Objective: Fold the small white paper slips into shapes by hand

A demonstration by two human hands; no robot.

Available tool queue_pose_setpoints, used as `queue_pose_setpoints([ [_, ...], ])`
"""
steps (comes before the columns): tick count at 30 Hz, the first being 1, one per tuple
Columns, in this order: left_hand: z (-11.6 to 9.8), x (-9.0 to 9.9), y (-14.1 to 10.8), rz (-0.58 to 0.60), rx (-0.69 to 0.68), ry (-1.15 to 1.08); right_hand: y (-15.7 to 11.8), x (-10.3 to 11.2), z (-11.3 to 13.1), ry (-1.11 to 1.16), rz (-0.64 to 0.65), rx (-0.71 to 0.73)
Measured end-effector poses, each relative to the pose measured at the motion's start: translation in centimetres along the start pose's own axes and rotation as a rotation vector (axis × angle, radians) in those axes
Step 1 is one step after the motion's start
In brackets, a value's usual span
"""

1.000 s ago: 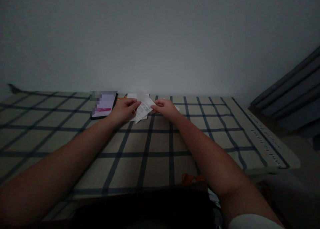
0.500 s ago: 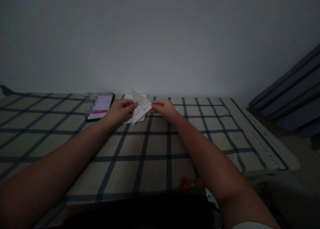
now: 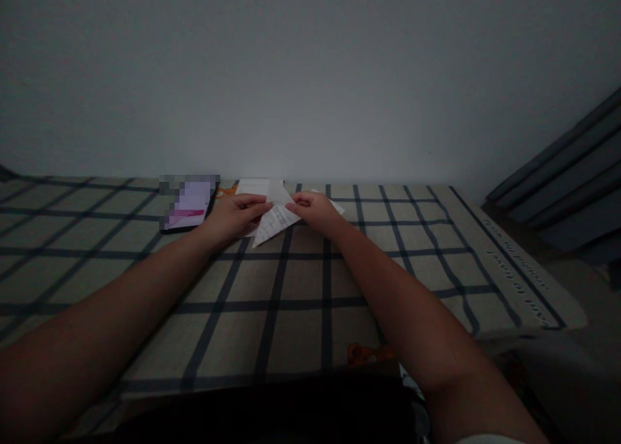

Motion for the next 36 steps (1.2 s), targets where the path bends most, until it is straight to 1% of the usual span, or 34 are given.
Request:
queue_pose_setpoints([
  [4, -0.1, 0.4, 0.0, -0.034, -0.018, 0.001, 0.0, -0.3, -0.2, -0.009, 0.032, -0.029],
  [7, 0.1, 0.7, 0.1, -0.035, -0.01, 0.068, -0.2, -1.2, 0.5, -0.021, 0.098, -0.022],
  [9, 0.0, 0.7, 0.1, -0.026, -0.02, 0.133, -0.3, -1.6, 1.4, -0.024, 0.115, 0.024],
  [11, -0.1, 0.5, 0.0, 0.013, -0.025, 0.21, -0.4, -1.6, 2.0, -0.049, 0.095, 0.048],
  [14, -0.2, -0.2, -0.2, 0.094, -0.019, 0.298, -0.5, -1.1, 2.1, -0.148, 0.044, 0.041],
  [17, -0.3, -0.4, -0.3, 0.112, -0.01, 0.339, -0.4, -0.8, 1.9, -0.198, 0.022, 0.028],
  [21, -0.7, -0.7, -0.5, 0.107, -0.057, 0.369, -0.2, -1.2, 1.4, -0.203, 0.048, 0.033],
  [25, -0.8, -1.0, -0.6, 0.141, -0.074, 0.368, -0.3, -1.7, 1.2, -0.088, 0.057, 0.097],
  [26, -0.8, -1.0, -0.6, 0.148, -0.073, 0.368, -0.4, -1.7, 1.2, -0.091, 0.05, 0.11],
  [27, -0.8, -1.1, -0.6, 0.153, -0.074, 0.372, -0.5, -1.6, 1.4, -0.123, 0.035, 0.131],
  [29, -0.8, -1.1, -0.6, 0.162, -0.082, 0.391, -0.7, -1.3, 2.3, -0.282, 0.005, 0.209],
  [30, -0.8, -1.1, -0.6, 0.17, -0.089, 0.406, -1.0, -1.4, 3.1, -0.391, 0.006, 0.289],
  [31, -0.8, -1.3, -0.7, 0.183, -0.096, 0.427, -1.2, -1.8, 3.8, -0.495, 0.04, 0.368],
  [33, -1.0, -1.5, -0.8, 0.206, -0.116, 0.472, -1.6, -2.4, 4.6, -0.629, 0.095, 0.47],
  [34, -1.1, -1.7, -0.9, 0.216, -0.123, 0.493, -1.7, -2.6, 4.7, -0.672, 0.116, 0.492],
  [36, -1.3, -1.9, -1.0, 0.227, -0.13, 0.524, -1.8, -2.8, 4.7, -0.724, 0.134, 0.485],
])
Point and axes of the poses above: each hand's wrist, its own y-axis towards the middle knuckle, its own x-axis out of the back of the hand, z = x × y, the point moved 8 cm from there along y, towards the middle knuckle, and after that the axes turned 8 degrees about z, right-handed, at the moved point
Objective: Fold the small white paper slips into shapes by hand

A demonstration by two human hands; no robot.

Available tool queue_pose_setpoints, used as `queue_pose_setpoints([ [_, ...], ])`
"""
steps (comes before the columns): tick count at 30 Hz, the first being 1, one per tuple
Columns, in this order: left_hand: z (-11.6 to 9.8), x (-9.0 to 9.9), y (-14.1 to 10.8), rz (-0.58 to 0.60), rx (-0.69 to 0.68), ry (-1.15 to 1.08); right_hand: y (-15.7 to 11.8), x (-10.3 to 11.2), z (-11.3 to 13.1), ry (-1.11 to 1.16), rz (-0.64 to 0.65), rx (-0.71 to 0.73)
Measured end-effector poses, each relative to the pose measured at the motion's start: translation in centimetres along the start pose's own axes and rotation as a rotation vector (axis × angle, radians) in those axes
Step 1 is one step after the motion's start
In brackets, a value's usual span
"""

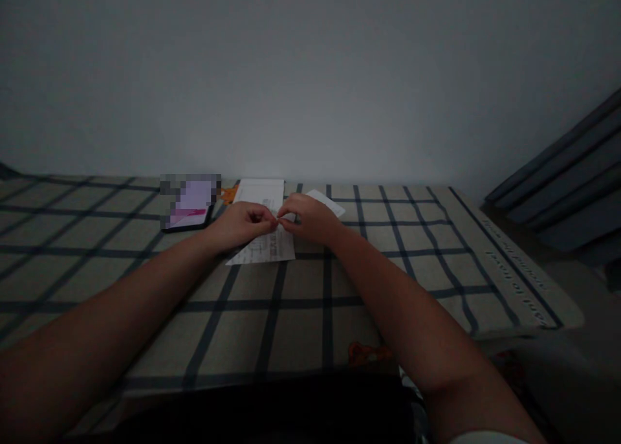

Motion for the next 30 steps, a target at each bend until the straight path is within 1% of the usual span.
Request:
queue_pose_setpoints([
  [3, -0.2, -0.1, -0.1, 0.009, 0.004, 0.008, 0.1, -0.4, -0.1, -0.046, 0.037, -0.06],
  [7, -0.4, -0.1, -0.1, 0.036, -0.003, -0.023, 0.1, -0.3, -0.2, -0.079, 0.045, -0.131],
  [13, -0.3, 0.2, -0.1, 0.057, -0.001, -0.052, -0.1, 0.4, -0.9, -0.084, 0.043, -0.174],
  [17, 0.0, 0.5, -0.2, 0.049, 0.015, -0.08, -0.3, 1.2, -1.8, -0.062, 0.006, -0.217],
  [25, -0.1, 0.7, -0.2, 0.032, 0.024, -0.065, -0.9, 1.8, -3.0, -0.036, -0.07, -0.263],
  [27, -0.2, 0.7, -0.3, 0.022, 0.03, -0.084, -1.0, 2.0, -3.0, -0.007, -0.086, -0.26],
  [30, -0.3, 0.6, -0.4, 0.008, 0.032, -0.12, -0.8, 2.1, -2.3, 0.069, -0.087, -0.212],
])
Point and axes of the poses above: each hand's wrist, its own y-axis towards the middle knuckle, its own x-axis out of the back of the hand, z = x × y, the point moved 8 cm from there along y, towards the middle knuckle, and after that the axes turned 8 degrees about z, right-handed, at the moved point
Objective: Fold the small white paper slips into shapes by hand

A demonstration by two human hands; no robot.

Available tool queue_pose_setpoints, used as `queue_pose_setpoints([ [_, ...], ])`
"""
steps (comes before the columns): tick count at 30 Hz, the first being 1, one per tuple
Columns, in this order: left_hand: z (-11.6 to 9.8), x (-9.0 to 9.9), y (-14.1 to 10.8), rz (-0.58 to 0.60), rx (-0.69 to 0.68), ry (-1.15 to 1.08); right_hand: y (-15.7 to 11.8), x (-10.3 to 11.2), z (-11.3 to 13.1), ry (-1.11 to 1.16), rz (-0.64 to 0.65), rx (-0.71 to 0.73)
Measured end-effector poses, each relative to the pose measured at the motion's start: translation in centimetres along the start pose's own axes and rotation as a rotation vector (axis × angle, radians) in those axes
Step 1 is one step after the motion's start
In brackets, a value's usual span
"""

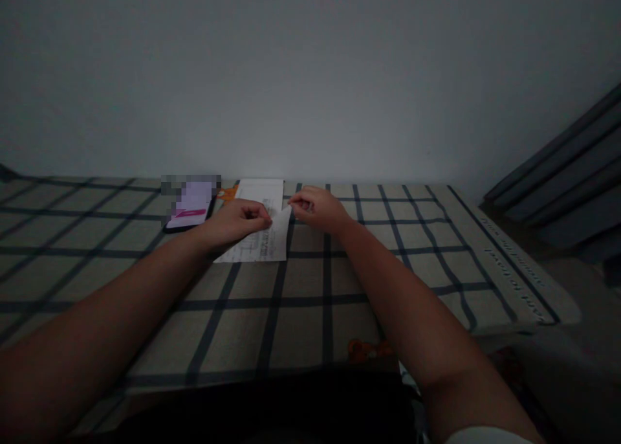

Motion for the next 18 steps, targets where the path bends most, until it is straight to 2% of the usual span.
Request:
queue_pose_setpoints([
  [6, 0.2, -0.1, 0.1, 0.002, -0.011, -0.028, 0.2, -0.6, 0.7, 0.104, 0.037, -0.027],
  [10, 0.0, 0.3, 0.2, -0.041, 0.0, -0.052, 0.1, -0.9, 0.0, 0.36, -0.036, -0.121],
  [12, -0.1, 0.5, 0.2, -0.065, 0.001, -0.069, 0.2, -1.6, -0.5, 0.482, -0.027, -0.173],
  [13, -0.1, 0.5, 0.2, -0.072, 0.001, -0.071, 0.2, -2.2, -0.5, 0.514, 0.017, -0.19],
  [16, 0.2, 0.5, 0.2, -0.079, 0.006, -0.057, 0.4, -3.0, -0.6, 0.483, 0.086, -0.217],
  [18, 0.4, 0.5, 0.2, -0.077, 0.019, -0.041, 0.4, -2.7, -0.7, 0.416, 0.07, -0.23],
])
Point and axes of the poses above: each hand's wrist, its own y-axis towards the middle knuckle, its own x-axis out of the back of the hand, z = x × y, the point moved 8 cm from there along y, towards the middle knuckle, and after that the axes turned 8 degrees about z, right-handed, at the moved point
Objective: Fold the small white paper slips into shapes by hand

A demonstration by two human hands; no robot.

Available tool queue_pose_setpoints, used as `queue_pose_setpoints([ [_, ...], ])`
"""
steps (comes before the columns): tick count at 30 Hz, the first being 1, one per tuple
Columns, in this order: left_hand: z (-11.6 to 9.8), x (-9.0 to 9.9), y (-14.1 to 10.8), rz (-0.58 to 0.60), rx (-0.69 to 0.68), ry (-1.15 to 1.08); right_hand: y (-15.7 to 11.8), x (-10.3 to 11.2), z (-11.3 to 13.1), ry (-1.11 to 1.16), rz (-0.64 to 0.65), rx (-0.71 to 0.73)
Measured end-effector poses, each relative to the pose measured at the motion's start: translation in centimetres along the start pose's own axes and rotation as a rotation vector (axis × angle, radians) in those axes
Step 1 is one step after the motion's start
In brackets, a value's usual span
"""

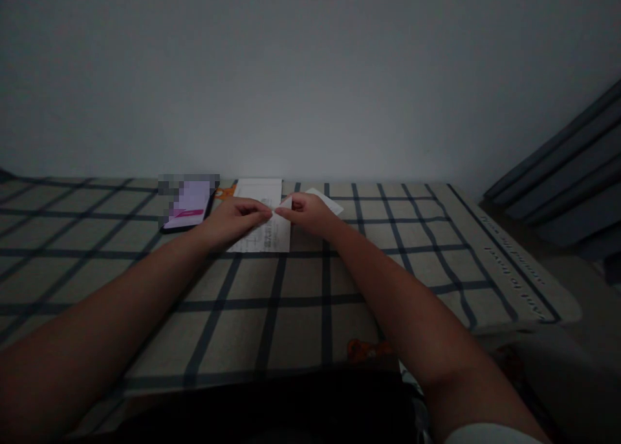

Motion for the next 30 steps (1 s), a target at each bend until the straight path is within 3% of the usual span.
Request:
queue_pose_setpoints([
  [5, -0.3, -0.1, -0.2, 0.011, 0.002, 0.027, -0.1, 0.7, 0.1, -0.003, -0.059, -0.01],
  [11, -1.1, -0.4, -0.3, 0.029, -0.004, 0.038, 0.0, -0.3, 0.3, 0.011, 0.019, 0.021],
  [16, -0.7, -0.5, -0.2, 0.047, 0.024, 0.026, -0.3, 0.5, 0.9, -0.061, -0.069, 0.043],
  [25, -0.3, 0.2, 0.0, 0.029, 0.039, 0.035, -1.0, 2.4, 1.1, 0.039, -0.256, 0.059],
  [30, -0.1, 0.4, 0.1, 0.003, 0.035, 0.019, -0.7, 2.1, 0.3, 0.185, -0.223, 0.042],
])
Point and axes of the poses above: each hand's wrist, its own y-axis towards the middle knuckle, its own x-axis out of the back of the hand, z = x × y, the point moved 8 cm from there along y, towards the middle knuckle, and after that the axes turned 8 degrees about z, right-handed, at the moved point
